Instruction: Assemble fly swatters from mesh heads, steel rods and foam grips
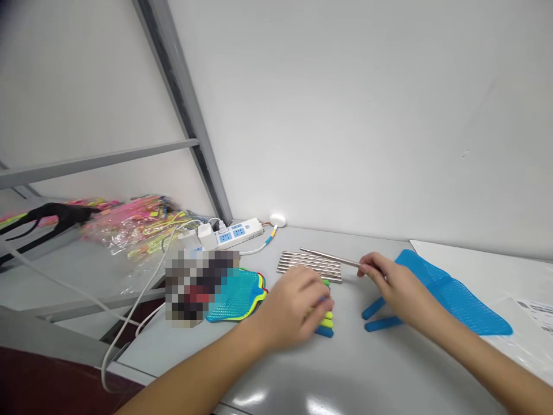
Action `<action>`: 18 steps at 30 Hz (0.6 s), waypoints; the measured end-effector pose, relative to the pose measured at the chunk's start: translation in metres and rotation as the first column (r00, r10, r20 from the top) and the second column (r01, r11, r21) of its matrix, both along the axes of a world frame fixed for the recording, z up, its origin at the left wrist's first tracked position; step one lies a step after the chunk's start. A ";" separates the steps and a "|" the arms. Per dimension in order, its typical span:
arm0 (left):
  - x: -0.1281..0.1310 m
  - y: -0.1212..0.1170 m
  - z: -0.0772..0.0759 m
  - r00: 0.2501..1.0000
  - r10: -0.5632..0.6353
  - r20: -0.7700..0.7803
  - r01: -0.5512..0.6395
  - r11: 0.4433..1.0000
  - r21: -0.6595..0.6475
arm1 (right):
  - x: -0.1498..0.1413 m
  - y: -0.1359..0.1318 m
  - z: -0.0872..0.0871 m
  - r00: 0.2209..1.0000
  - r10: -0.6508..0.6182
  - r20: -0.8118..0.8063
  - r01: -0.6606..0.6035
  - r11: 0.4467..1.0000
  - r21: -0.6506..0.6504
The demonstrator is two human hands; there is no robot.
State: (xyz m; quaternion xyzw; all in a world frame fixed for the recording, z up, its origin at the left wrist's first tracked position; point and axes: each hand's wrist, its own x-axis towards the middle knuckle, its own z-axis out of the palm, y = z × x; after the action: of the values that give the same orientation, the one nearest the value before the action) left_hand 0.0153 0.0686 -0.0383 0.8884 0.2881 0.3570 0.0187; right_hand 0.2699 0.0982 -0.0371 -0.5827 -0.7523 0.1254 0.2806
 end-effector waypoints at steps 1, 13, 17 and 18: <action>0.005 -0.004 -0.005 0.998 -0.034 -0.051 0.035 0.999 0.018 | -0.001 0.015 -0.001 0.999 0.029 0.016 -0.029 0.999 -0.043; 0.013 -0.008 -0.028 0.959 -0.063 -0.275 0.088 0.993 0.078 | -0.037 0.109 -0.051 0.978 0.188 0.093 -0.190 0.982 0.010; 0.016 -0.005 -0.037 0.968 -0.011 -0.252 0.023 0.999 0.043 | -0.037 0.110 -0.047 0.957 0.246 0.152 -0.250 0.968 0.009; 0.016 -0.005 -0.038 0.969 -0.005 -0.248 0.015 0.999 0.038 | -0.038 0.111 -0.045 0.954 0.259 0.149 -0.260 0.965 -0.011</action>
State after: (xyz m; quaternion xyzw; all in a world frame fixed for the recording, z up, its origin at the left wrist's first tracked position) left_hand 0.0317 0.0639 -0.0765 0.9277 0.2765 0.2486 -0.0331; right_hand 0.2317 0.2089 -0.0816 -0.4853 -0.8417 0.1140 0.2074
